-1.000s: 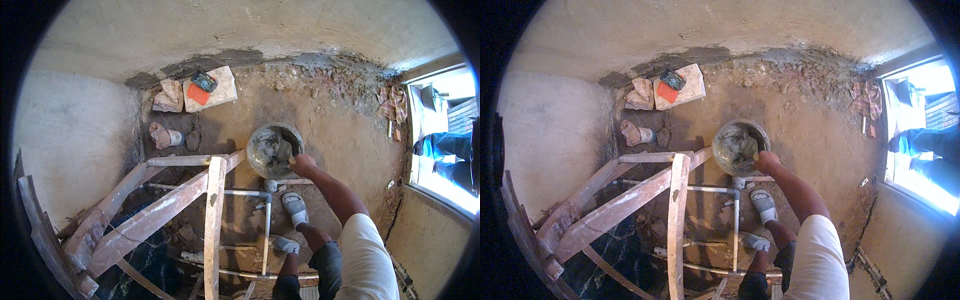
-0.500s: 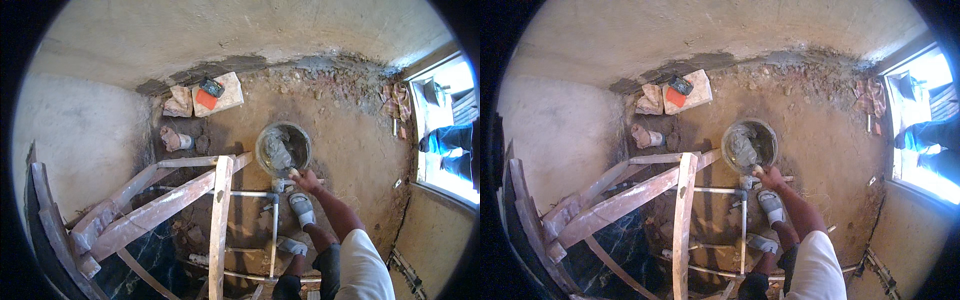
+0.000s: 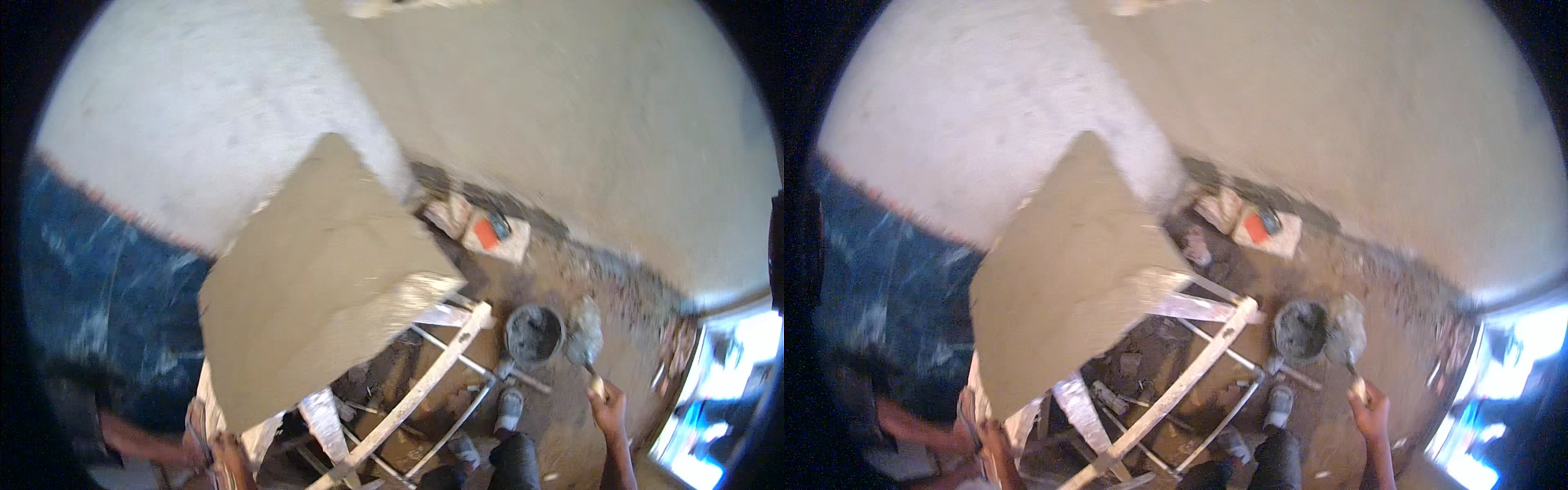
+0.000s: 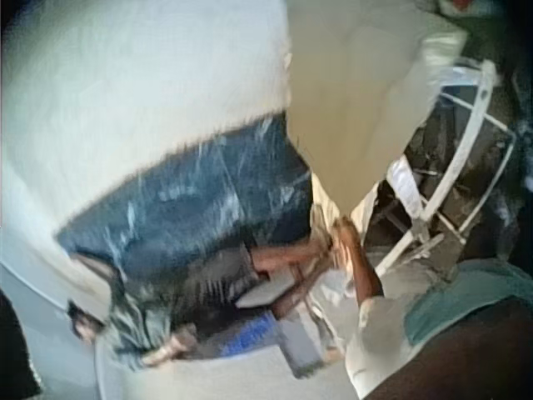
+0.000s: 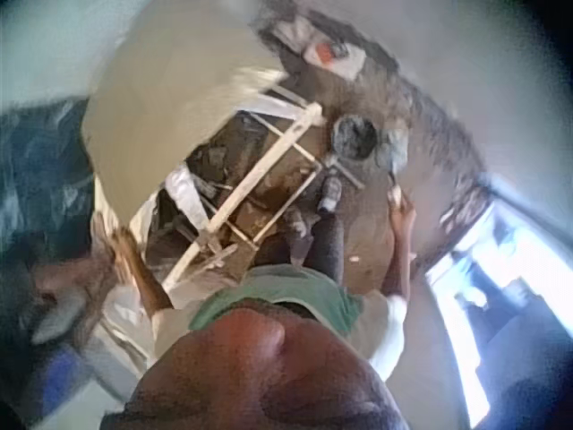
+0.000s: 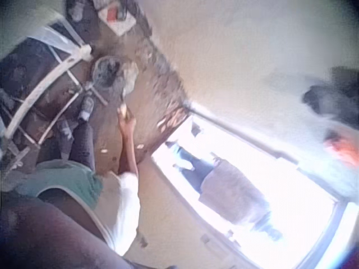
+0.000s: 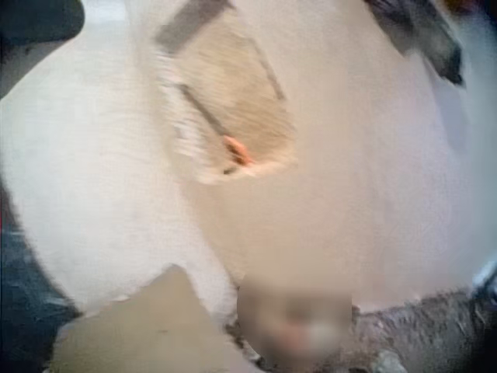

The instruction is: The person applies mortar onto the back of a tile using a trowel, spreading the mixture across the surface before another person assists in holding the tile.

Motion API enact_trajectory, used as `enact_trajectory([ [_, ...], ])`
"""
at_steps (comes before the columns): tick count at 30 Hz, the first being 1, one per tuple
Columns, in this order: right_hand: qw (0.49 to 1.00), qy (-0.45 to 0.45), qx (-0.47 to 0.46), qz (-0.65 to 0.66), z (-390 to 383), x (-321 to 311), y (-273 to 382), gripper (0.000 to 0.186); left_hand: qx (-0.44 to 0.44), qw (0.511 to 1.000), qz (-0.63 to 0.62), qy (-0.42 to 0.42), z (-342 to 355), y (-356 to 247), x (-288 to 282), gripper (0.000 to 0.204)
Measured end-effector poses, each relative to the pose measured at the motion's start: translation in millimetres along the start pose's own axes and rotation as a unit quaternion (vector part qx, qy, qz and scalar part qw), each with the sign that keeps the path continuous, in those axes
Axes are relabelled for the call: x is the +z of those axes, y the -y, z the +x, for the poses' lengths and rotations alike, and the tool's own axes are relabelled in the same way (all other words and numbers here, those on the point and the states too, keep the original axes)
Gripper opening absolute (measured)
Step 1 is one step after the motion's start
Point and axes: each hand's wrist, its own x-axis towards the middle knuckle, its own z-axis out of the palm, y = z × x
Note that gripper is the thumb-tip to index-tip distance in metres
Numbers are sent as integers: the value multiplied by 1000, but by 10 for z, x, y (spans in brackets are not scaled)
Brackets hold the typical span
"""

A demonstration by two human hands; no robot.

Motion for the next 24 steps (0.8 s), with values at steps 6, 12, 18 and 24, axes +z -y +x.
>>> enact_trajectory([
  [6, 995, 52, -89, 1, -300, -768, 1952, 26, 45, 994, -104, -7, -218, -53, -101, 25],
  [12, 957, 121, -256, -70, -62, -676, 3501, 35, 70, 993, -91, 4, -460, -457, 306, 25],
  [18, 891, 239, -348, -166, 443, 540, 4826, 44, 27, 998, -40, -41, -506, -503, 267, 24],
  [24, 749, 161, -562, -312, 730, 2191, 5694, 37, 36, 998, 17, -52, -531, -650, 219, 24],
])
